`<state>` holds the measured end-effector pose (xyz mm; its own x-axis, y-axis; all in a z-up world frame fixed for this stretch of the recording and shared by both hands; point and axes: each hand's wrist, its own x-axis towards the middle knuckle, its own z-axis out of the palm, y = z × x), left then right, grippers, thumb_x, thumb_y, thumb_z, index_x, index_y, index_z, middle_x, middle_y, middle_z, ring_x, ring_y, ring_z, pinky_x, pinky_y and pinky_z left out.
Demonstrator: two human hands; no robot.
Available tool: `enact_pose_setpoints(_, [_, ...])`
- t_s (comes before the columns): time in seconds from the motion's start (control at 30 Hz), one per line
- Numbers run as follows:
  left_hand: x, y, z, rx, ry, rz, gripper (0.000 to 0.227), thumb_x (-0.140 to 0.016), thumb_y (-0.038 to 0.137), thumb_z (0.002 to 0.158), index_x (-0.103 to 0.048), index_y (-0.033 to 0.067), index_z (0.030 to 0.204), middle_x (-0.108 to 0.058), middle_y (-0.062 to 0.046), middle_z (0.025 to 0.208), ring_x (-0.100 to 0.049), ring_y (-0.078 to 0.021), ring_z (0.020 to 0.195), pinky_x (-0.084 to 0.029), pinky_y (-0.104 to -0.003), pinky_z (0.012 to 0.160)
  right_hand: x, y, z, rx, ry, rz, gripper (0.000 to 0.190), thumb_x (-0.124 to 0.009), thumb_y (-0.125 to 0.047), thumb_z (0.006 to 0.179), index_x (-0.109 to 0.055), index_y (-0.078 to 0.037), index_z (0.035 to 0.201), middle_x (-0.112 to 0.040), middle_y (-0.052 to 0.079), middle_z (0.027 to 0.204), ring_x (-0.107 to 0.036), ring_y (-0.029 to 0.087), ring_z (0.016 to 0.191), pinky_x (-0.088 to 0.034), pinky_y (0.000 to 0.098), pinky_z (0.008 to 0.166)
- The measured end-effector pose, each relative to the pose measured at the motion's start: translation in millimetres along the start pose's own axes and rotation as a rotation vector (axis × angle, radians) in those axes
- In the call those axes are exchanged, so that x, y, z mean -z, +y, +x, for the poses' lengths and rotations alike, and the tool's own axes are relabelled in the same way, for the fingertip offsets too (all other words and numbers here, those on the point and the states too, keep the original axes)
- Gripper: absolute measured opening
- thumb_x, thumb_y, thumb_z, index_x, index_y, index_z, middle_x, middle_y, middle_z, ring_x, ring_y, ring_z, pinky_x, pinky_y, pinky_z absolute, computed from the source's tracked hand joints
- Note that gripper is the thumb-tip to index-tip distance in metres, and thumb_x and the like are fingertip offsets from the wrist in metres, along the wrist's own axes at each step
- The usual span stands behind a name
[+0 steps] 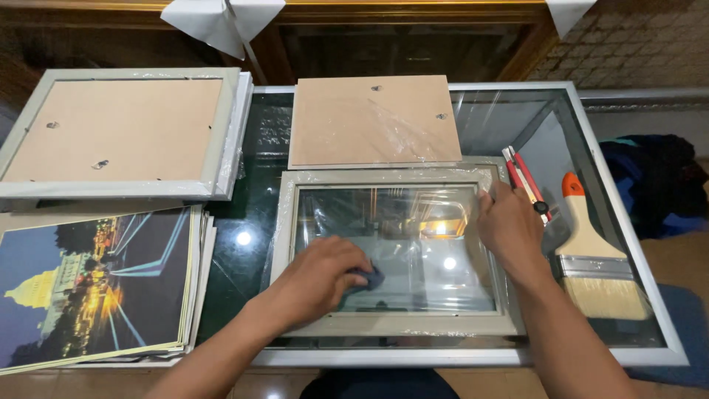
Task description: The person is cleaning the glass of a picture frame using a blue cloth at a workbench.
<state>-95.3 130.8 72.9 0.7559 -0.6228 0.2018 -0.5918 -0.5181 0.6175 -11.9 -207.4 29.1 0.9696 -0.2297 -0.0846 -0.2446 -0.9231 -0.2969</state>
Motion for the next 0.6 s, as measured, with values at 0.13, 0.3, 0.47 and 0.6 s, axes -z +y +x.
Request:
enact_pose_setpoints(0.13, [4.3,27.1,-17.5,0.414,0.243,-0.278,0.027,-0.069,0.019,0.090,-0.067,0.0142,0.116,-0.076,-0.006,0.112,-0.071,-0.0238,0.102,-0.053,-0.035,0.085,64.0,-54.8,-49.1,-0.108,-0.060,0.172,0.058,-0.044,-0.040,0.106,-0.037,-0.007,0.153,-0.039,0.030,0.145,-0.046,0.053,0.128,-0.041,0.0654,0.100])
enact_pose_setpoints(0.3, [-26.4,71.0,-22.3,0.182,0.695,-1.238,0.029,-0.062,0.026,0.102,-0.049,0.0054,0.117,-0.066,-0.019,0.117,-0.066,-0.0242,0.107,-0.049,-0.034,0.097,74.7,-81.1,-136.3,0.817,-0.275,0.798,0.071,-0.053,-0.041,0.100,-0.032,-0.007,0.159,-0.056,0.012,0.134,-0.067,0.014,0.091,-0.050,0.0322,0.096])
enact_pose_setpoints(0.47, [-51.0,94.9,-22.4,0.098,0.772,-1.072,0.019,-0.055,0.027,0.105,-0.055,0.0087,0.102,-0.060,-0.018,0.124,-0.059,-0.0255,0.118,-0.045,-0.036,0.099,61.3,-107.4,-176.8,0.911,-0.376,1.109,0.079,-0.047,-0.059,0.106,-0.032,0.000,0.156,-0.036,0.025,0.163,-0.032,0.034,0.154,-0.025,0.0496,0.126])
enact_pose_setpoints(0.6, [-42.5,91.9,-23.1,0.240,0.952,-0.466,0.047,-0.060,0.026,0.095,-0.045,0.0048,0.135,-0.041,-0.021,0.151,-0.039,-0.0334,0.148,-0.027,-0.048,0.125,50.2,-102.8,-184.1,0.497,-0.562,1.185,0.082,-0.065,-0.058,0.087,-0.053,-0.006,0.150,-0.061,0.003,0.144,-0.062,0.010,0.102,-0.044,0.0233,0.089])
